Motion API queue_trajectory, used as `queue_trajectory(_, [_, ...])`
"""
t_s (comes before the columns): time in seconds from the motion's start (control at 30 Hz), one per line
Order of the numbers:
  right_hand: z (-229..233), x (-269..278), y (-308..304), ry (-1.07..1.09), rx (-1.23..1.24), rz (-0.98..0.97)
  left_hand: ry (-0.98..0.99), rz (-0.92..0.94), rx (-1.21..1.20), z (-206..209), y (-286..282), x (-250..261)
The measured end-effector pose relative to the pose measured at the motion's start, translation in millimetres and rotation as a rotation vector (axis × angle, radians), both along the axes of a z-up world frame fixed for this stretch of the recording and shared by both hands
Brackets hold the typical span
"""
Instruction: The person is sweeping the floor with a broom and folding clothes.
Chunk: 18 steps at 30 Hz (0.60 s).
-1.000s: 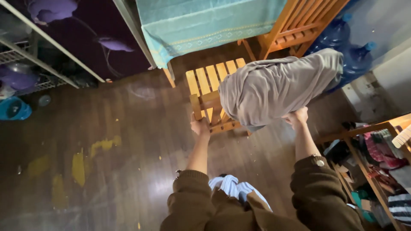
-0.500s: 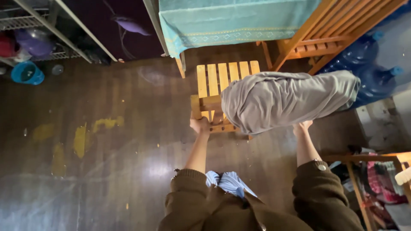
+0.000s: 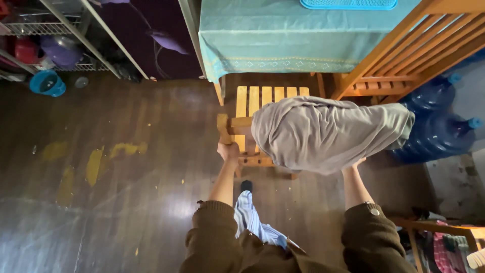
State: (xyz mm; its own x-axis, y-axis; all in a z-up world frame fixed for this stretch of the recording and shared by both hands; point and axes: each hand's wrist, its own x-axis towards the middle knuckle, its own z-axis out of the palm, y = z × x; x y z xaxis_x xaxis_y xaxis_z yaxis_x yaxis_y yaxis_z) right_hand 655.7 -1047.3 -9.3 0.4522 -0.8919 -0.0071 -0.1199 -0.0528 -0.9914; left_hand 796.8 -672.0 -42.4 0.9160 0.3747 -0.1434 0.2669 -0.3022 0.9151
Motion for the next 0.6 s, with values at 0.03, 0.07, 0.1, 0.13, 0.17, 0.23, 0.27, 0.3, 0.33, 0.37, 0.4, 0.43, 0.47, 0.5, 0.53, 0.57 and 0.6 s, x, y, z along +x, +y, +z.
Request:
queue_trajectory(0.03, [-2, 4, -2, 0.001, 0.001, -0.002, 0.002, -0.002, 0.001, 15, -5, 6])
queue_trajectory(0.07, [-5, 5, -3, 0.002, 0.001, -0.002, 0.104, 0.014, -0.129, 29, -8, 10])
queue_trajectory(0.1, [-9, 6, -5, 0.004, 0.001, -0.002, 0.205, 0.031, -0.26, 43, -12, 15])
queue_trajectory(0.13, [-36, 9, -26, 0.001, 0.002, -0.003, 0.203, 0.03, -0.258, 23, -16, 27])
queue_trajectory(0.17, [-61, 16, -43, -0.002, 0.003, -0.004, 0.101, 0.014, -0.127, 4, -19, 40])
queue_trajectory(0.23, [-67, 31, -51, -0.008, 0.0, 0.0, -0.005, 0.001, -0.001, -10, -27, 61])
queue_trajectory(0.27, [-49, 38, -43, -0.01, 0.01, -0.001, 0.0, 0.001, -0.017, -4, -31, 68])
queue_trajectory(0.3, [-28, 50, -31, -0.012, 0.02, -0.002, 0.005, 0.001, -0.033, 3, -36, 77])
queue_trajectory(0.33, [-18, 62, -32, -0.021, 0.027, -0.004, -0.002, 0.0, -0.035, 2, -39, 89])
queue_trajectory(0.37, [-8, 75, -33, -0.031, 0.034, -0.006, -0.02, 0.004, -0.046, 1, -43, 101])
queue_trajectory(0.4, [1, 86, -34, -0.037, 0.043, -0.011, -0.035, 0.006, -0.055, -1, -47, 113])
queue_trajectory(0.43, [9, 98, -36, -0.043, 0.051, -0.015, -0.037, 0.003, -0.056, -7, -53, 130])
queue_trajectory(0.47, [17, 108, -37, -0.047, 0.06, -0.02, 0.0, 0.018, -0.088, -14, -57, 144])
queue_trajectory(0.5, [24, 119, -38, -0.05, 0.069, -0.025, 0.038, 0.033, -0.119, -22, -62, 159])
queue_trajectory(0.53, [31, 132, -40, -0.056, 0.078, -0.028, 0.036, 0.031, -0.121, -17, -66, 171])
queue_trajectory(0.57, [38, 146, -41, -0.061, 0.086, -0.032, -0.005, 0.01, -0.082, -12, -69, 183])
queue_trajectory(0.6, [44, 158, -43, -0.063, 0.094, -0.034, -0.042, -0.008, -0.044, -8, -72, 192])
